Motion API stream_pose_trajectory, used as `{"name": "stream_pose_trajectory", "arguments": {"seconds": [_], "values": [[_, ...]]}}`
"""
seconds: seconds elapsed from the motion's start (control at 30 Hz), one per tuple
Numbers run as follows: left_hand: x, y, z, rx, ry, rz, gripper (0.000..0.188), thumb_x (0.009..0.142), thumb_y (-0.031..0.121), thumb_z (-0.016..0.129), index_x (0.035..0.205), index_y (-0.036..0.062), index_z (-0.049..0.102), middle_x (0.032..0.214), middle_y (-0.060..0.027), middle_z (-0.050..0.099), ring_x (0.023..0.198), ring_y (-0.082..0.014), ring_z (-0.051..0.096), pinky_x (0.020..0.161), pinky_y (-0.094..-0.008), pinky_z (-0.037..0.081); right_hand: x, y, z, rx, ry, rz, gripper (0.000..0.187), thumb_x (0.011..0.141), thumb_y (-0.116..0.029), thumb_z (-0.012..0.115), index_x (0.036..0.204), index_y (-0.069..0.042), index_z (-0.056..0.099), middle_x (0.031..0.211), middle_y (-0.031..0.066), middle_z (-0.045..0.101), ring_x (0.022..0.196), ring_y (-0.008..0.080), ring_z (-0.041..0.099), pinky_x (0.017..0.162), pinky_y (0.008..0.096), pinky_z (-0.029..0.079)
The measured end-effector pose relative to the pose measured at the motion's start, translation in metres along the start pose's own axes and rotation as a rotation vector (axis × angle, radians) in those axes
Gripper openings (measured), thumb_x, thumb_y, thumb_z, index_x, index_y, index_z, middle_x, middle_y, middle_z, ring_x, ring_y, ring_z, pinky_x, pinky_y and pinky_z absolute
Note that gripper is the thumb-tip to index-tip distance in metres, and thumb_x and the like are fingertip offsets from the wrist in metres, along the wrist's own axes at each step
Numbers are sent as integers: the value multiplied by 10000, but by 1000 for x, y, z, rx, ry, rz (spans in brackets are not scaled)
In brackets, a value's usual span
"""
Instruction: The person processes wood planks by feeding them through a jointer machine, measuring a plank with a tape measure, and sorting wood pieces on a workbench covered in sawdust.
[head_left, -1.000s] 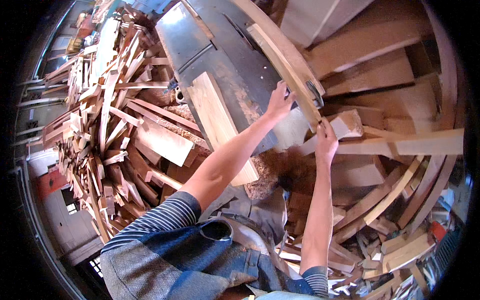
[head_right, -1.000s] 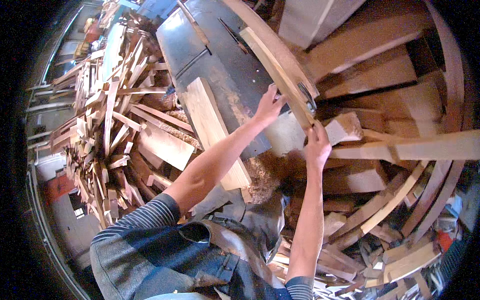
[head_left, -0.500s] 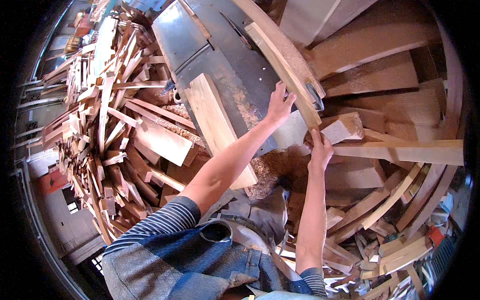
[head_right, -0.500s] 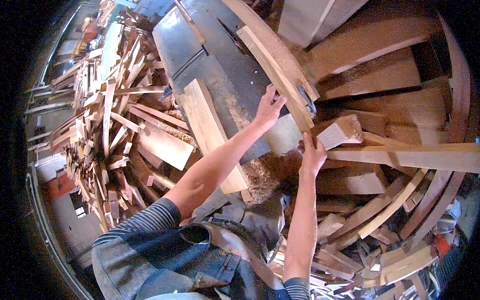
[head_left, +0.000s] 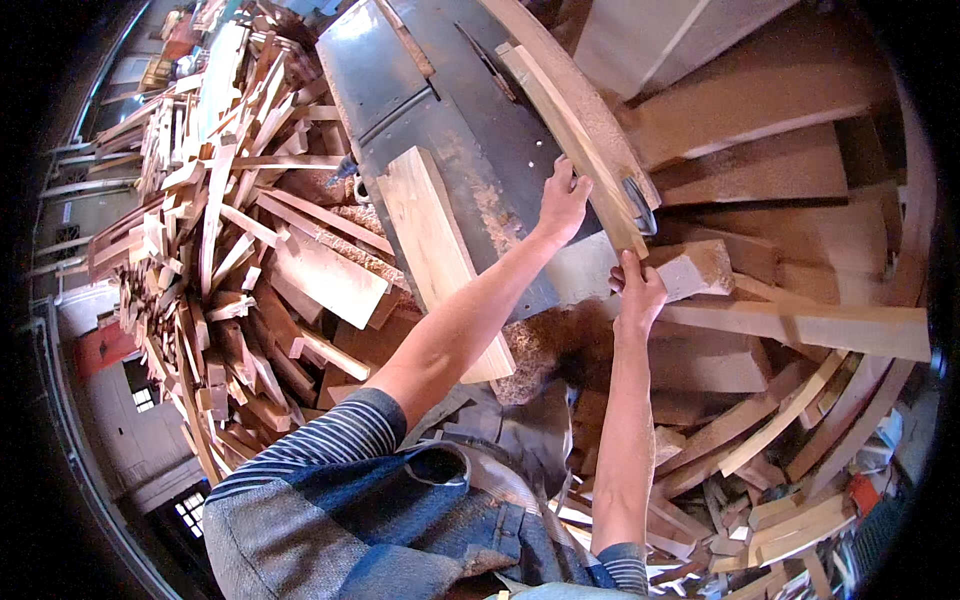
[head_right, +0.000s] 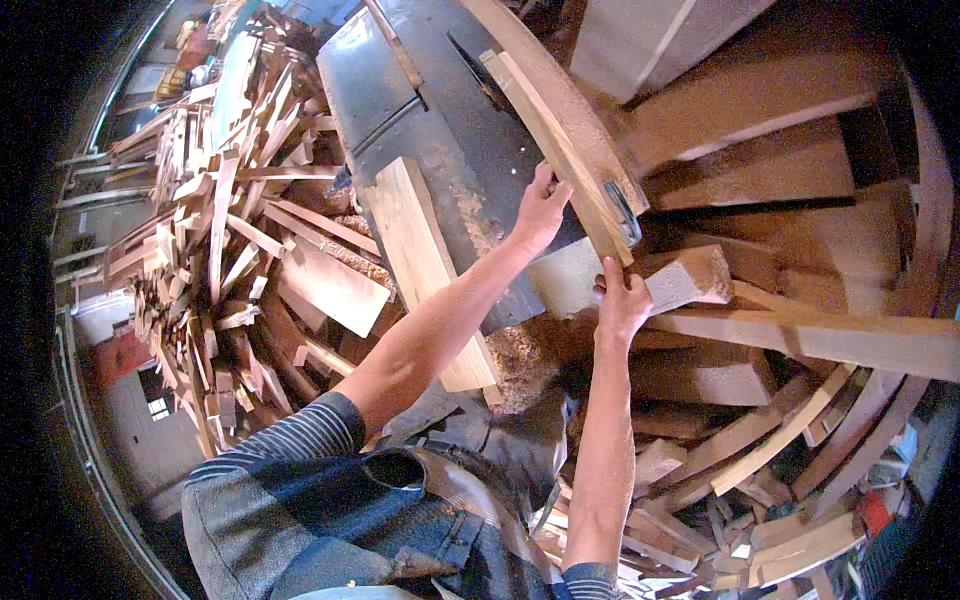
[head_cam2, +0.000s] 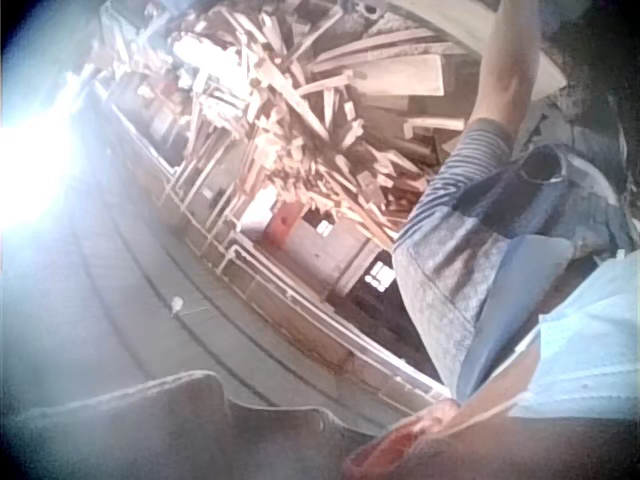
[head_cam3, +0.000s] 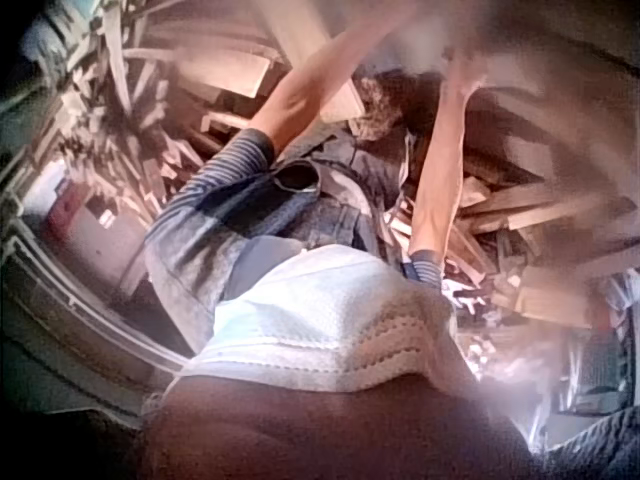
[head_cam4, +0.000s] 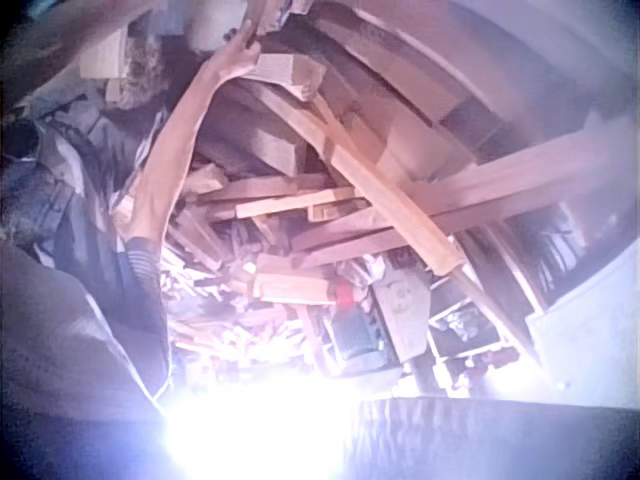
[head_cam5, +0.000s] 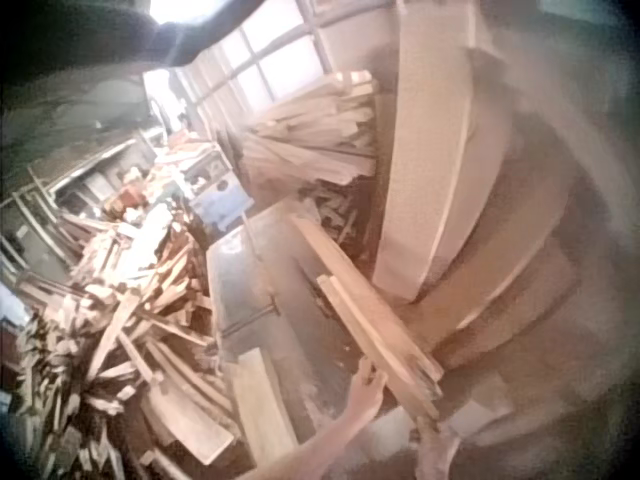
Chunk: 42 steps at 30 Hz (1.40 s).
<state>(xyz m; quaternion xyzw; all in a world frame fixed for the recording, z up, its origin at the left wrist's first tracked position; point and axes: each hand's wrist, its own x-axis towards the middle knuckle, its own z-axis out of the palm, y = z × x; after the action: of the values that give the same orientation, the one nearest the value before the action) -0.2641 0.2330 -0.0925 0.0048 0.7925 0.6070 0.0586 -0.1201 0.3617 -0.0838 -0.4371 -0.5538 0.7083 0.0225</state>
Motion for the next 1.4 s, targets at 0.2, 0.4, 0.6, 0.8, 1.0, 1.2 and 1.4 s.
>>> {"name": "stream_pose_trajectory", "arguments": {"seconds": [0.2, 0.4, 0.6, 0.8, 1.0, 1.2, 1.4], "values": [[13, -8, -4, -13, 38, 22, 341, 998, 148, 569, 1316, 26, 539, 887, -40, 582, 795, -116, 495, 767, -316, 463, 6, -13, 10, -220, -45, -62, 375, 967, -283, 735, 934, 90, 713, 808, 143, 712, 670, 179, 696, 549, 319, 560], [17, -9, -3, 10, 94, 44, 314, 992, 161, 552, 1254, -12, 548, 966, -99, 603, 808, -167, 544, 769, -340, 471, 7, -22, 17, -322, -49, -73, 413, 985, -309, 706, 928, 101, 704, 805, 149, 714, 657, 184, 694, 522, 316, 558], [16, -6, -2, 41, 105, 49, 346, 989, 209, 550, 1234, -34, 555, 1029, -151, 615, 788, -198, 579, 765, -367, 485, 5, -28, 18, -334, -55, -95, 443, 982, -340, 713, 884, 92, 697, 748, 132, 703, 627, 181, 693, 501, 316, 561], [18, -5, -2, 7, 85, 8, 350, 992, 210, 537, 1241, -34, 561, 1013, -137, 617, 793, -181, 588, 776, -350, 489, 12, -23, 13, -349, -65, -72, 461, 971, -364, 731, 865, 83, 700, 747, 130, 702, 606, 178, 684, 489, 313, 556], [18, -8, -3, -26, 67, 42, 353, 999, 188, 541, 1265, -43, 555, 1086, -116, 607, 892, -169, 594, 831, -348, 489, 9, -21, 14, -319, -55, -75, 444, 978, -364, 722, 920, 76, 700, 763, 121, 701, 624, 166, 672, 500, 304, 536], [15, -6, -8, -75, 104, 45, 339, 970, 159, 556, 1237, -49, 571, 1261, -183, 589, 967, -278, 616, 892, -404, 492, -38, 11, 6, -308, -87, -130, 337, 1036, -304, 628, 1033, 29, 686, 836, 92, 706, 697, 165, 661, 575, 314, 529], [14, 15, -4, -17, 178, 45, 257, 928, 136, 565, 1083, -67, 598, 1261, -275, 584, 1007, -486, 618, 928, -512, 506, -129, 96, 0, -631, -580, 11, 575, 938, -417, 741, 1197, 88, 649, 1050, 138, 714, 954, 235, 664, 850, 351, 533]]}}
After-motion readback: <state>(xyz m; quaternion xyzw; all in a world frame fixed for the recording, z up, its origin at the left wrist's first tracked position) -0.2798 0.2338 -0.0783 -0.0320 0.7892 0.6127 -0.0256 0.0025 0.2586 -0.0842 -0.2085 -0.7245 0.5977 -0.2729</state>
